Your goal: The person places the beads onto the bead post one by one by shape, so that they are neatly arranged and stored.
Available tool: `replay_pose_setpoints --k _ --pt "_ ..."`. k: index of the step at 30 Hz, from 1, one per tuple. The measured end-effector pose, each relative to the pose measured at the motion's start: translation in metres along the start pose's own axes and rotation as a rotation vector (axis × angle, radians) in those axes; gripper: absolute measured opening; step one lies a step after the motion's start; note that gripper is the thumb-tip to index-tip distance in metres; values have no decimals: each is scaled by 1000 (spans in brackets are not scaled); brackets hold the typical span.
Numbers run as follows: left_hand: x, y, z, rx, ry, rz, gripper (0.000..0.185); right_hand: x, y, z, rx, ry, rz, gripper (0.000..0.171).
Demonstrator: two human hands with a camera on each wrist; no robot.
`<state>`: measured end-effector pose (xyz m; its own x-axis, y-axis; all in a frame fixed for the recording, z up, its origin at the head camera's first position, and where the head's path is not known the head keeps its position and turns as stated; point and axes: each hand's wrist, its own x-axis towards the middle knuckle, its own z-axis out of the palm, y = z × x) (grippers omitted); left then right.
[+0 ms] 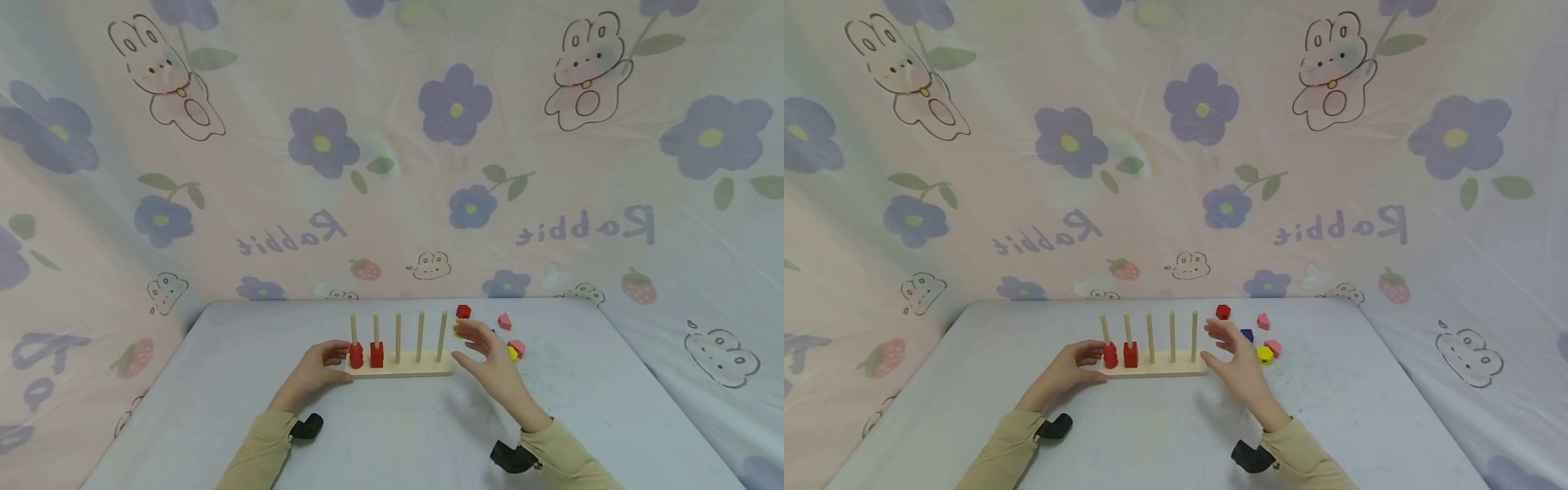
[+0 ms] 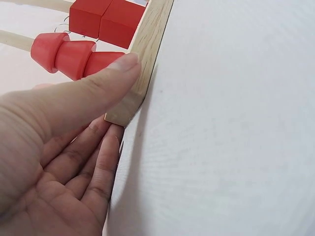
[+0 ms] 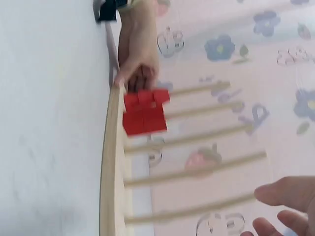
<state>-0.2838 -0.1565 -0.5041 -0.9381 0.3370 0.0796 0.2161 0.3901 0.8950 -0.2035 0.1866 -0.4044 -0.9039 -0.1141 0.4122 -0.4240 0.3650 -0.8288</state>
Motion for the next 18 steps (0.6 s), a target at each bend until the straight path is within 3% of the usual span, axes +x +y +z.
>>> replay_pose_setpoints --k 6,8,14,18 --pt "0 1 -1 1 9 -9 66 12 29 -30 -132 44 47 52" --pt "0 0 -1 3 8 0 66 18 49 -37 -183 42 63 53" --pt "0 0 -2 1 0 1 66 30 88 -55 -299 -17 101 53" --pt "1 1 -2 -12 -2 9 66 34 106 -62 -320 -73 138 52"
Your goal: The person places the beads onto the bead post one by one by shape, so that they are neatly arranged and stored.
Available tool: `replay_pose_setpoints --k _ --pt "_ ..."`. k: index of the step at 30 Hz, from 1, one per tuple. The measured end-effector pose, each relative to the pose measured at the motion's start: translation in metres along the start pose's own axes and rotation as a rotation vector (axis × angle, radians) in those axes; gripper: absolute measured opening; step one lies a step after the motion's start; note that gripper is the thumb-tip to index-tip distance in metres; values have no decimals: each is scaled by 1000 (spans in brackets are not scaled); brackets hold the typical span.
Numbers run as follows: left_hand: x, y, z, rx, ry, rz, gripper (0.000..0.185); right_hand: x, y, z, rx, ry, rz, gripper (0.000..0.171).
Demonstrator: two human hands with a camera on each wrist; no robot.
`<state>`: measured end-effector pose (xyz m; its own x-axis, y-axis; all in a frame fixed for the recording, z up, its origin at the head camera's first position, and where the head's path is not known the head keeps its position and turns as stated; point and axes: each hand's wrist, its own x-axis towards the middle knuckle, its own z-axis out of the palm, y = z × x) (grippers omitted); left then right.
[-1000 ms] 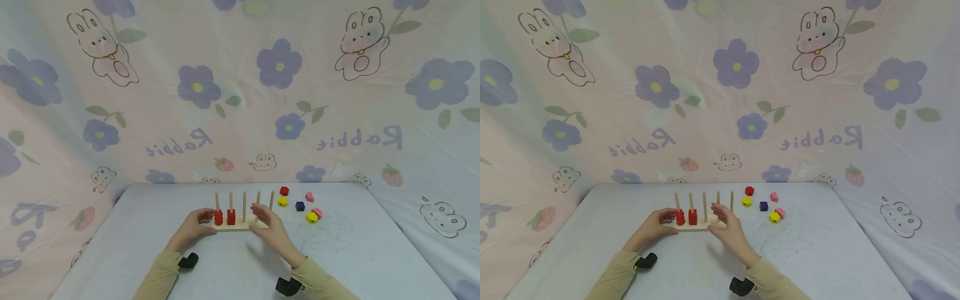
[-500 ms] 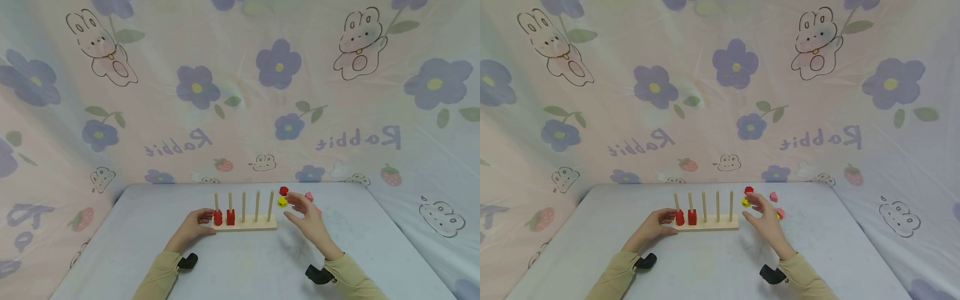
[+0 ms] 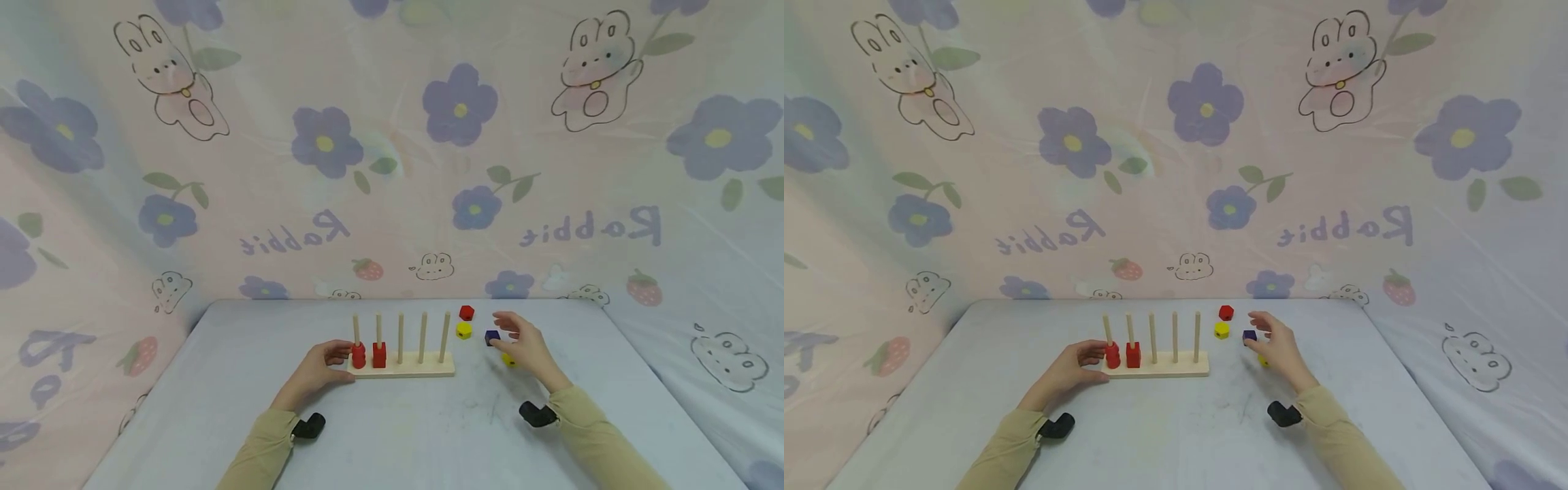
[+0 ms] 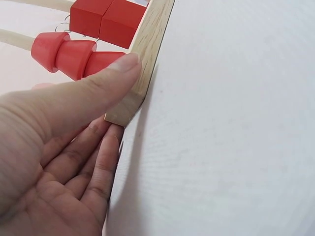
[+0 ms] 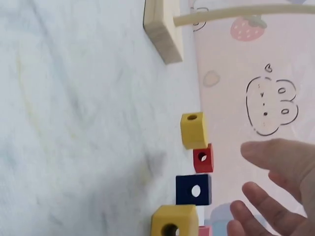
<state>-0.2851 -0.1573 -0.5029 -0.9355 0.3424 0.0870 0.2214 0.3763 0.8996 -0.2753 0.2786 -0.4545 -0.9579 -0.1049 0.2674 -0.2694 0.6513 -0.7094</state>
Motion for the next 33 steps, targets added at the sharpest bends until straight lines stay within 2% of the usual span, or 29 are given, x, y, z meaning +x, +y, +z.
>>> replay_pose_setpoints --k 10,20,23,27,30,33 --pt "1 6 2 -32 5 -3 64 12 13 -1 -95 -93 28 53" --pt "-13 39 -1 -45 -13 6 59 18 17 13 -119 -102 20 44" --pt "-12 36 0 -38 -10 14 60 17 16 17 -103 -120 11 41" --pt "-6 18 2 -28 5 26 63 15 15 18 -88 -149 11 41" --pt "-2 6 2 -19 10 16 64 15 15 17 -107 -167 -1 42" --pt "-1 3 0 -20 4 5 65 14 16 15 -141 -180 -26 41"
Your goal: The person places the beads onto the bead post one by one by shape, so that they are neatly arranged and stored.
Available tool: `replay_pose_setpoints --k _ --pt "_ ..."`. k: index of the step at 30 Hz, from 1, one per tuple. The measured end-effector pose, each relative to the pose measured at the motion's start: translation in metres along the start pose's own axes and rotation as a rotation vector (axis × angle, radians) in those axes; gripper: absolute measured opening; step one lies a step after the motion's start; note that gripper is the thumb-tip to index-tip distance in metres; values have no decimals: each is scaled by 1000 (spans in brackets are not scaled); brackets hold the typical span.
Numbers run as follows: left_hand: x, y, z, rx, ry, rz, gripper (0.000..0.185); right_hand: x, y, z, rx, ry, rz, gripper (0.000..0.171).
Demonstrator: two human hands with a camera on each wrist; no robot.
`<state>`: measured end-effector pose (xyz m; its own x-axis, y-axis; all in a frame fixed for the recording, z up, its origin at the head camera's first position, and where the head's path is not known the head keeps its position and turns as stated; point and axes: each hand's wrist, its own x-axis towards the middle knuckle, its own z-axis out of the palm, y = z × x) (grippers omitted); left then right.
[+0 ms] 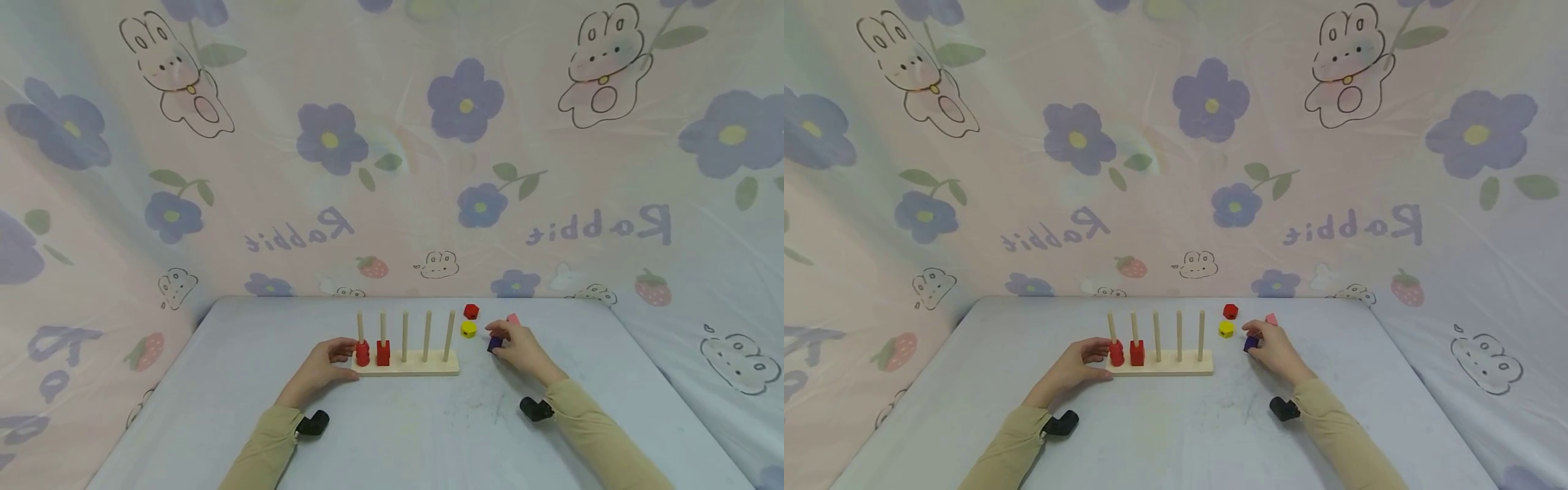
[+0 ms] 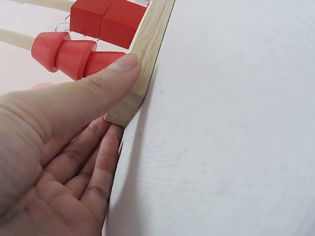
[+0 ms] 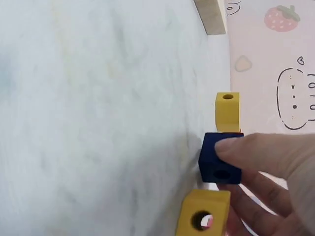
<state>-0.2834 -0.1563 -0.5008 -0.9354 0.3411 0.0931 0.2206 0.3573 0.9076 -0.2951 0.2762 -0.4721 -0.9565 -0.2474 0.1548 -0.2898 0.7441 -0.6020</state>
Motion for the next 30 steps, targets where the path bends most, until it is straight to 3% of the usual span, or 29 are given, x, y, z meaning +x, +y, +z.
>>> replay_pose_setpoints --k 6,11,15,19,24,30 --pt "-2 2 -1 -15 -11 6 66 -4 2 -4 -34 0 -56 36" --pt "-2 3 0 -12 -11 7 66 -6 2 -7 7 -11 -33 33" --pt "-2 2 0 -11 -9 6 66 -6 -3 -14 50 30 -33 34" --pt "-4 7 1 9 5 -9 63 -8 -17 -23 81 95 -70 35" --pt "-7 16 3 5 29 5 62 -9 -40 -31 201 140 -96 35" --pt "-3 5 2 10 13 8 64 -5 -79 -35 328 181 -168 35"
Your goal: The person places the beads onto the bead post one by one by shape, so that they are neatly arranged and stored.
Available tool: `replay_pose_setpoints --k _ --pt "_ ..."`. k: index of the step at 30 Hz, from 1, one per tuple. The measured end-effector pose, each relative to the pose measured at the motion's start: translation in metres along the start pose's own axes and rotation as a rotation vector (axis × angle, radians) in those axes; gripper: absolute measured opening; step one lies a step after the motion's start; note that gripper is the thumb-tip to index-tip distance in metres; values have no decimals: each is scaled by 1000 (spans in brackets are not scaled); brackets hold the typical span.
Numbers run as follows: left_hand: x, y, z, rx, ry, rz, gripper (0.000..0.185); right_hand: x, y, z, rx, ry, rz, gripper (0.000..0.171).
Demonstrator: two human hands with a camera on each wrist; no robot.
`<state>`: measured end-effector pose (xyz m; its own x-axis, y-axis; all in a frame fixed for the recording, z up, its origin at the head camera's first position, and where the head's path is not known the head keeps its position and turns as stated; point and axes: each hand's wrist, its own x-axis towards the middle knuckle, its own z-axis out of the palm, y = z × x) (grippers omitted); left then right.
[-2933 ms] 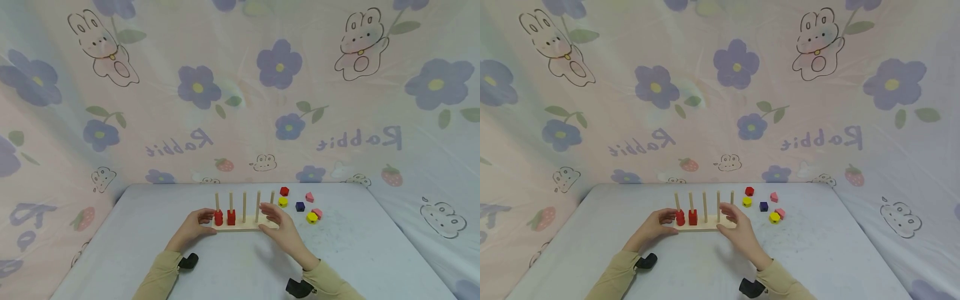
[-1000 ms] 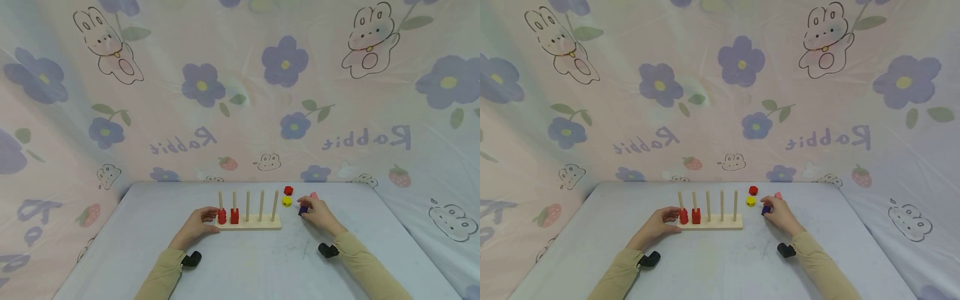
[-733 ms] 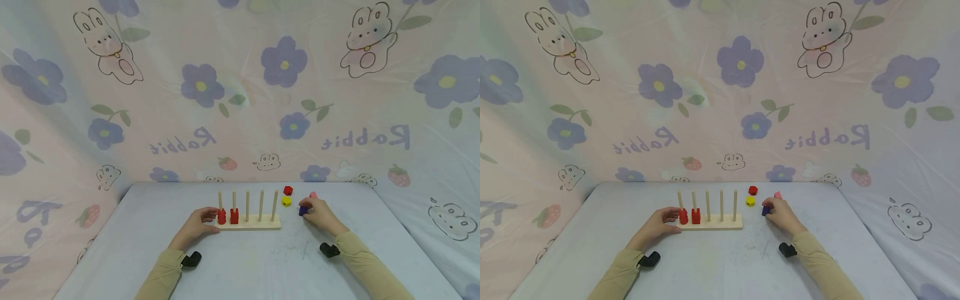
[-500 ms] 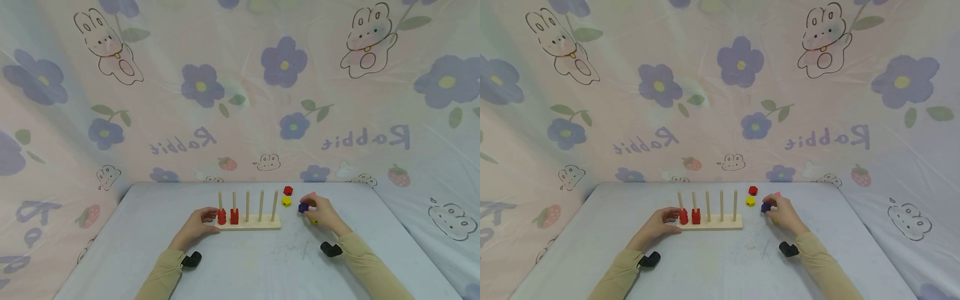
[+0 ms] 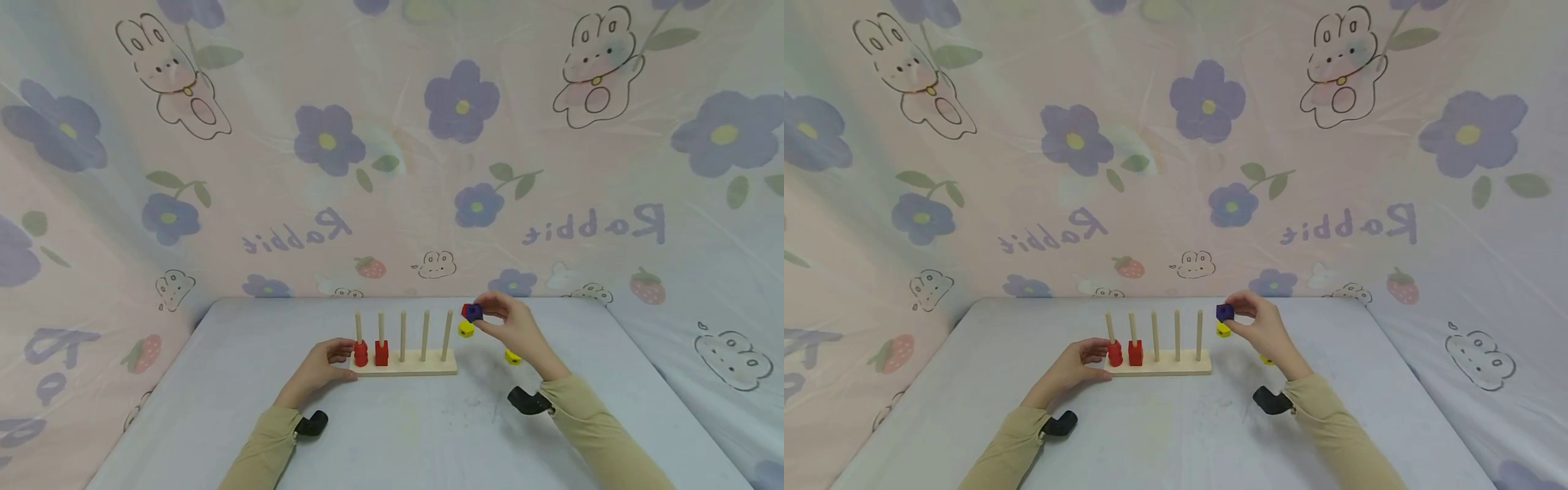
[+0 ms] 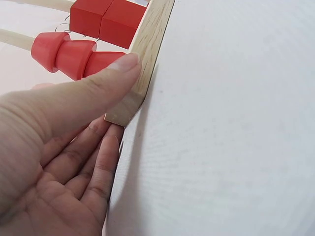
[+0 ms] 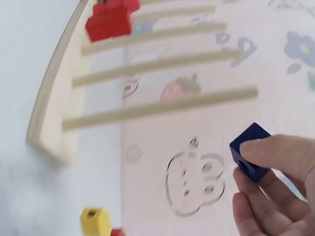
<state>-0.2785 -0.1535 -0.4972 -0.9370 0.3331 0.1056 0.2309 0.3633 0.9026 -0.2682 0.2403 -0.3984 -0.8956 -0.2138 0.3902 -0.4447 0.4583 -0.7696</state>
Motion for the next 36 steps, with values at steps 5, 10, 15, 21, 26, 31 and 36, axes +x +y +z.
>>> replay_pose_setpoints --k 5,10,15,21,26,31,36 --pt "1 -2 -2 -6 -15 -10 65 10 -40 13 120 16 -104 36" --pt "1 0 -3 1 -13 -18 65 17 -85 28 226 -4 -162 37" --pt "2 -4 -2 3 -9 -17 64 23 -105 49 284 -57 -177 36" --pt "3 -5 -2 4 -12 -18 64 28 -112 77 325 -113 -182 35" --pt "4 -6 -2 18 -14 -22 64 30 -112 95 335 -112 -188 34" --pt "4 -7 -2 8 -15 -7 64 28 -114 107 291 -75 -169 32" --pt "4 -7 -2 14 -18 -8 64 28 -113 116 277 -39 -170 31"
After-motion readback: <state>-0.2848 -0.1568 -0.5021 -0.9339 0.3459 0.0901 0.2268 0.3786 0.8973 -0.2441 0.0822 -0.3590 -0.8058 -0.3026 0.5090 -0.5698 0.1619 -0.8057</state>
